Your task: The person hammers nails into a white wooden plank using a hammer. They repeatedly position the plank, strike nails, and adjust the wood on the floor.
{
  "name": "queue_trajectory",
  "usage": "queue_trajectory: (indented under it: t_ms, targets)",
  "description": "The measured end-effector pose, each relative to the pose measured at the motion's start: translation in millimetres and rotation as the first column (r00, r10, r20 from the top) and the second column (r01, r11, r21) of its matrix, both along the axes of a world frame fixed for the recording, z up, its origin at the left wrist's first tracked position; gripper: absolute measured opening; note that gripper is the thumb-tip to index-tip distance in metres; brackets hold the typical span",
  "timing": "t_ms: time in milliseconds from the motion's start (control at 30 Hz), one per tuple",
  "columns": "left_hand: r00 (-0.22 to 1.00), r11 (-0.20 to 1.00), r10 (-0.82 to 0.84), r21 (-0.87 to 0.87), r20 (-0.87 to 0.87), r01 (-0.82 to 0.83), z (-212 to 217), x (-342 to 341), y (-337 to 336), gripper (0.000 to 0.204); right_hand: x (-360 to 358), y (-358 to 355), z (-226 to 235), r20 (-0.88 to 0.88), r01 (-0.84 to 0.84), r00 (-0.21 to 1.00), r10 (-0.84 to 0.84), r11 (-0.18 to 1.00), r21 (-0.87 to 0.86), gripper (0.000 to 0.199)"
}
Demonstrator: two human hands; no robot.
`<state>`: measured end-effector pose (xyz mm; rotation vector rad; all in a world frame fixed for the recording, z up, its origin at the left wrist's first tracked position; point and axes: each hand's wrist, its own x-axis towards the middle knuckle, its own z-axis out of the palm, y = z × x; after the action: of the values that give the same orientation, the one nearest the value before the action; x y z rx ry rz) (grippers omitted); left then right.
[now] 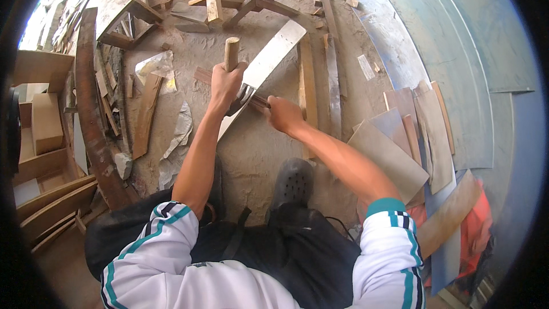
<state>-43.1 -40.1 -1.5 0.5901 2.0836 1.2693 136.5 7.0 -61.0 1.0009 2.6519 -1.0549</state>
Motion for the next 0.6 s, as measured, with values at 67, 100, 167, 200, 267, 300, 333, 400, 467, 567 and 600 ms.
queue_trajectory:
  t_ms: [67,100,167,200,267,300,333,400,467,567,600]
  targets:
    - [0.997,0.999,-0.034,-0.028,-0.072,0.032,5,2,6,0.035,2,0,-1,-0.031,-0.002,1.0,0.003,1.0,0.006,0.025]
    - [0.993,0.998,-0.048,-0.044,-0.106,0.043,8,4,9,0.035,4,-1,-1,-0.062,-0.003,0.998,0.004,1.0,0.004,0.025]
    - [0.986,0.995,-0.081,-0.076,-0.144,0.071,11,5,16,0.037,5,-4,3,-0.069,0.002,0.998,-0.002,1.0,-0.005,0.025]
    - [0.984,0.992,-0.098,-0.091,-0.149,0.085,12,3,20,0.038,4,-4,4,-0.047,0.006,0.999,-0.007,1.0,-0.011,0.026]
    - [0.981,0.978,-0.148,-0.166,-0.128,0.126,12,-6,26,0.044,0,-7,9,-0.049,0.015,0.999,-0.016,1.0,-0.024,0.027]
    - [0.979,0.977,-0.153,-0.171,-0.137,0.129,11,-9,29,0.045,-2,-8,11,-0.068,0.023,0.997,-0.025,0.999,-0.03,0.028]
    - [0.976,0.975,-0.163,-0.173,-0.145,0.138,10,-9,33,0.047,-2,-8,10,-0.086,0.037,0.995,-0.04,0.999,-0.034,0.029]
    - [0.98,0.969,-0.168,-0.2,-0.111,0.144,9,-11,36,0.049,-5,-7,3,-0.111,0.019,0.994,-0.022,0.999,-0.027,0.032]
    - [0.988,0.976,-0.132,-0.183,-0.074,0.117,10,-16,35,0.05,-11,-12,2,-0.153,0.039,0.987,-0.047,0.998,-0.054,0.035]
    - [0.994,0.983,-0.096,-0.159,-0.046,0.088,17,-20,31,0.05,-24,-25,-3,-0.259,0.148,0.95,-0.173,0.982,-0.115,0.037]
    - [0.995,0.984,-0.094,-0.153,-0.018,0.09,21,-21,30,0.05,-27,-33,-6,-0.31,0.197,0.924,-0.224,0.973,-0.116,0.038]
